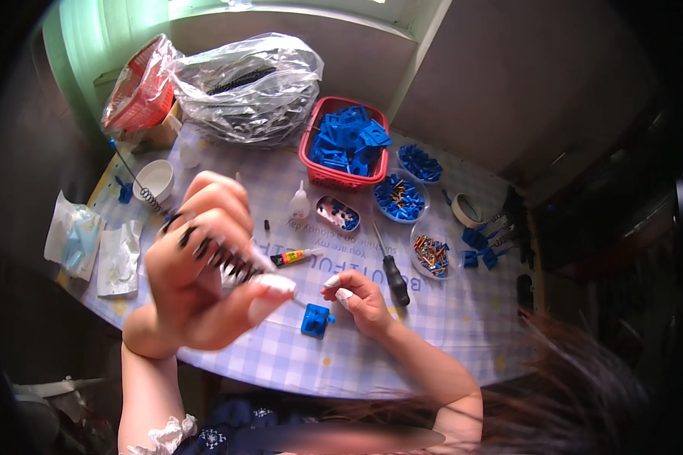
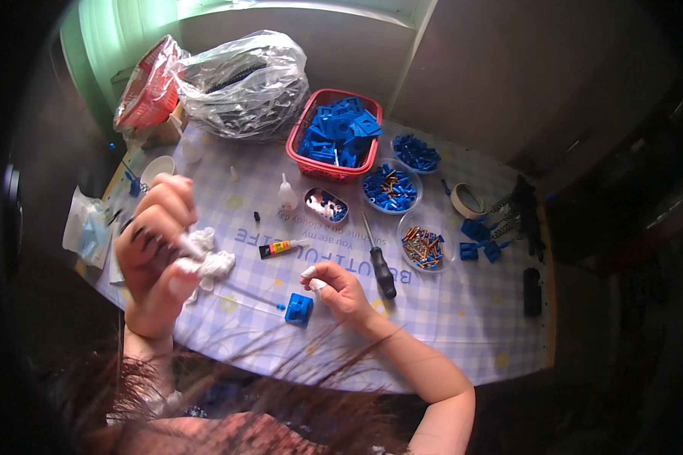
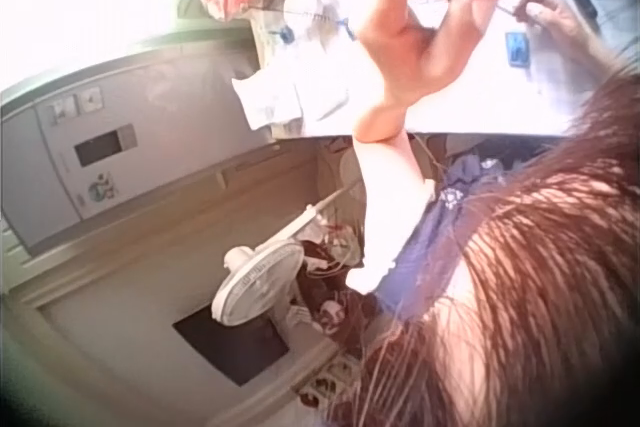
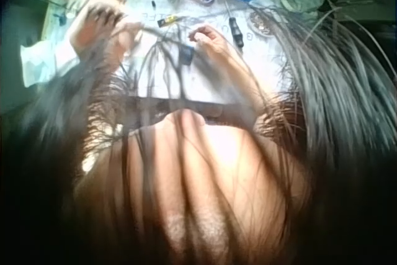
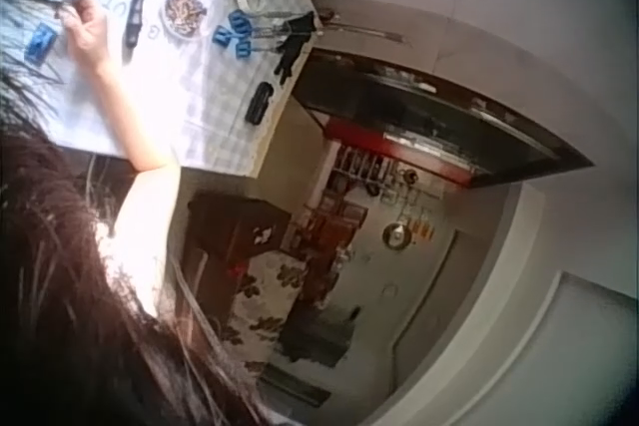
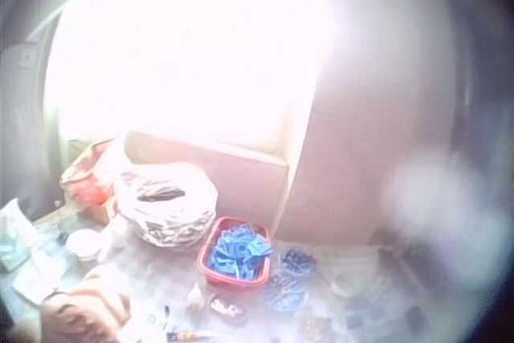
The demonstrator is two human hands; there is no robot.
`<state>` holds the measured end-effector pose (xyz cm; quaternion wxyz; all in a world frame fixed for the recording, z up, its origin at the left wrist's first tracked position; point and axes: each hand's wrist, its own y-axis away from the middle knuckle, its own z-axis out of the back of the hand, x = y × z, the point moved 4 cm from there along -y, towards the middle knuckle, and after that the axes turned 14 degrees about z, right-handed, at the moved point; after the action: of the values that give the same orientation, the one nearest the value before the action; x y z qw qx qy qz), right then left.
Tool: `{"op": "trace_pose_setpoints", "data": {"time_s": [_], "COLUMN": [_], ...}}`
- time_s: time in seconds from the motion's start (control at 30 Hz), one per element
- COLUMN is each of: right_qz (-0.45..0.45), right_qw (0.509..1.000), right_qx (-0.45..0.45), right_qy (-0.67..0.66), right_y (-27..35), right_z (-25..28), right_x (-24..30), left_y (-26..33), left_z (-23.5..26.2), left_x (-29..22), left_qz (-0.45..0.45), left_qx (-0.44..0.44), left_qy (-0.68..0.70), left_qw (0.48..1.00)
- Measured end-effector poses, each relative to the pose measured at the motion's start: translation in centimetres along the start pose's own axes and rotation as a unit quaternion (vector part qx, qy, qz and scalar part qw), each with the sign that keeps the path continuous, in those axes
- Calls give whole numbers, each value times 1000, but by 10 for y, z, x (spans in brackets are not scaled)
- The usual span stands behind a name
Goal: Apply adhesive and assemble small plastic and metal electronic components.
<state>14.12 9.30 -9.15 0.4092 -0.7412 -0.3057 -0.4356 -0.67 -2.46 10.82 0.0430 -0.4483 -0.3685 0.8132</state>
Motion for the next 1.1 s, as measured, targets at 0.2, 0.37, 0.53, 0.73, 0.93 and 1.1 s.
{"op": "trace_pose_setpoints", "data": {"time_s": [0.2,0.37,0.53,0.73,0.93,1.1], "right_qz": [-7,-8,-9,20,29,21], "right_qw": [1000,1000,1000,996,989,986], "right_qx": [15,20,9,-87,-144,-162], "right_qy": [13,6,14,-16,-23,-23], "right_y": [-1,-2,0,-1,0,0], "right_z": [-2,-2,-1,5,7,9], "right_x": [3,3,1,3,5,7], "left_y": [12,9,3,-4,11,13], "left_z": [2,1,-4,-51,-85,-93], "left_x": [-13,-9,-9,53,82,89], "left_qz": [-33,-39,-30,-39,-3,7], "left_qx": [37,36,36,19,88,99], "left_qy": [-29,-39,-76,-215,-229,-231], "left_qw": [998,998,996,976,970,968]}}
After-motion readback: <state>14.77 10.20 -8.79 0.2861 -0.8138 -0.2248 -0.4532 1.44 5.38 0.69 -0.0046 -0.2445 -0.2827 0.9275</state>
